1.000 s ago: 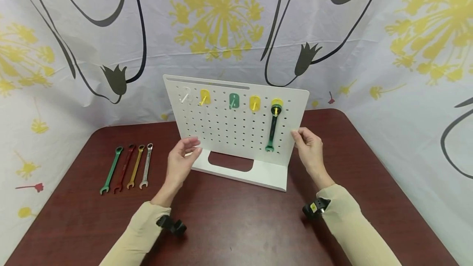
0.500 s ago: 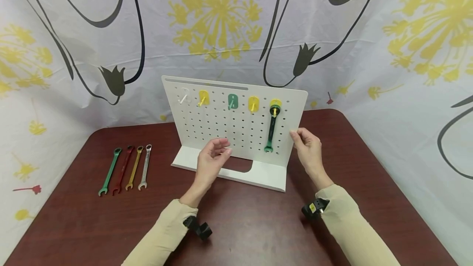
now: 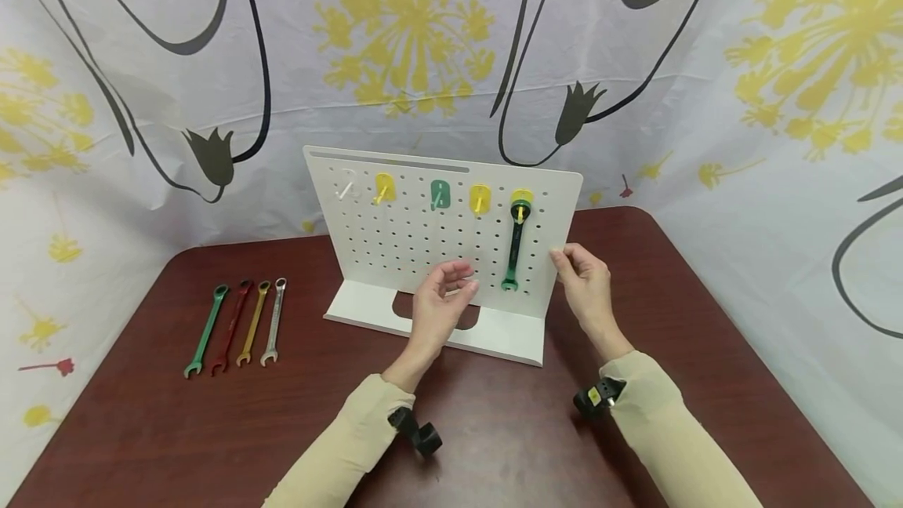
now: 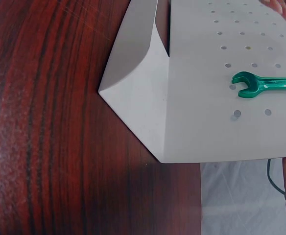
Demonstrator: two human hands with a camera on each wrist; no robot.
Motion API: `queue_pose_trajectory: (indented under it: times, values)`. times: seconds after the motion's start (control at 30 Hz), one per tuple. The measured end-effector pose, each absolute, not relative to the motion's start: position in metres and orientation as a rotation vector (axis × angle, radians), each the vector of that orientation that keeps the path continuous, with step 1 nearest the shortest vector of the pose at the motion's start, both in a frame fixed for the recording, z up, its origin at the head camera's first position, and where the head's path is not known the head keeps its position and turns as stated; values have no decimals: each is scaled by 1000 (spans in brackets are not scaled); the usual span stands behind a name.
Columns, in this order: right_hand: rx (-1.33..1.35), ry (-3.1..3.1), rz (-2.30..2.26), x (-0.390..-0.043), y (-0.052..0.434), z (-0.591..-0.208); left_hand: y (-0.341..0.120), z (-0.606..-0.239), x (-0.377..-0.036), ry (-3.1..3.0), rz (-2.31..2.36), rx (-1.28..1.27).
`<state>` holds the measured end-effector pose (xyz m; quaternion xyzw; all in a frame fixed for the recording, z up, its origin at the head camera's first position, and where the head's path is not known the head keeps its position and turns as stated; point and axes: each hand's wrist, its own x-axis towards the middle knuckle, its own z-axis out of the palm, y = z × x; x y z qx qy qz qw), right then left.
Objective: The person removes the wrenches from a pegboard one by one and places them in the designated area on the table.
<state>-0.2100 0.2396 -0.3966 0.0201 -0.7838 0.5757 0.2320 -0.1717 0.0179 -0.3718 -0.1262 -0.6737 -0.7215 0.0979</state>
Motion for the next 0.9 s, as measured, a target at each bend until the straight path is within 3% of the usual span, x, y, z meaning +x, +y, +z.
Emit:
queue_pose_trajectory:
  times: [0.7, 0.9]
  values:
    - [75, -2142, 1580, -201, 232, -382, 69, -370, -185, -1905, -2020, -351]
    - [97, -2156, 1538, -194, 227, -374, 85, -392, -203, -1863, -1959, -361]
